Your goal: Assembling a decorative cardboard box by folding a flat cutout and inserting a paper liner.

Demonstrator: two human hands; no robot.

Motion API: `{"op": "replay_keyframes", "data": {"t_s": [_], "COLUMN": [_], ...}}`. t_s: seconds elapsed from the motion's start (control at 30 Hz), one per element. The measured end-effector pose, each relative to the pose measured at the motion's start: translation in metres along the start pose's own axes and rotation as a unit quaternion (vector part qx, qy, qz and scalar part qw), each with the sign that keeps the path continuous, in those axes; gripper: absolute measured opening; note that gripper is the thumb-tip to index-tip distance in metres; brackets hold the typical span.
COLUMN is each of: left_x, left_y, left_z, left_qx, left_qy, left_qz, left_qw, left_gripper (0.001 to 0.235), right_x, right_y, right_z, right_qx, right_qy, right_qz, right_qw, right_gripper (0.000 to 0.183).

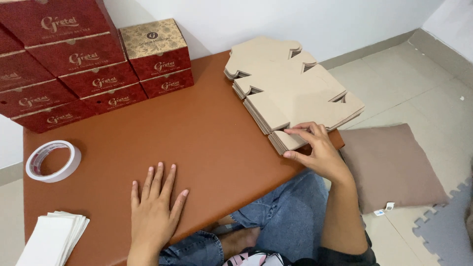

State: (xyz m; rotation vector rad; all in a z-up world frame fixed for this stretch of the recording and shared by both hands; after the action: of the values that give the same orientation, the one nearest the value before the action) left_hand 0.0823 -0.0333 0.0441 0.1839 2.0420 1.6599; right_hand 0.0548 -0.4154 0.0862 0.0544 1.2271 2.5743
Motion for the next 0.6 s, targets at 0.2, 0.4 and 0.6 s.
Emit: {"op": "replay_keyframes", "data": {"t_s": [0.2,0.4,0.6], "left_x": [-0.001,0.0,0.0], "left_y": [-0.002,-0.003,0.002], "left_z": [0.001,0.002,0.0], "left_qx": [0.0,0.01,0.008], "left_qy": [-0.001,0.006,0.004], "left_qz": [0.006,0.013,-0.003], "left_qw": [1.0,1.0,1.0], "left_gripper": [0.069,0.068,0.069], "right_x": [0.0,-0.001,0.0], "right_y": [0.003,0.003,0.004], "right_z": [0.001,0.004,0.001], "right_qx": [-0.035,-0.045,-0.062], "right_qy": [0.009,0.028,-0.008], "right_qz": [0.004,0.013,0.011], "right_qw": [0.999,0.999,0.998], "right_gripper": [0.055,0.054,0.054]}}
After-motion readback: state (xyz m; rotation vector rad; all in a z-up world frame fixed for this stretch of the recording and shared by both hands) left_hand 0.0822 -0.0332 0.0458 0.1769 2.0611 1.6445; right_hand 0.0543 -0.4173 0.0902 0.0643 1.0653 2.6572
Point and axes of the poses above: each hand's wrist, its own x-axis away from the middle knuckle, its own y-axis out of the back of the hand, z = x × y, the point moved 10 cm from there along -x, towards the middle knuckle, and after that the axes turned 5 degrees about -y, right-handed, at the moved point
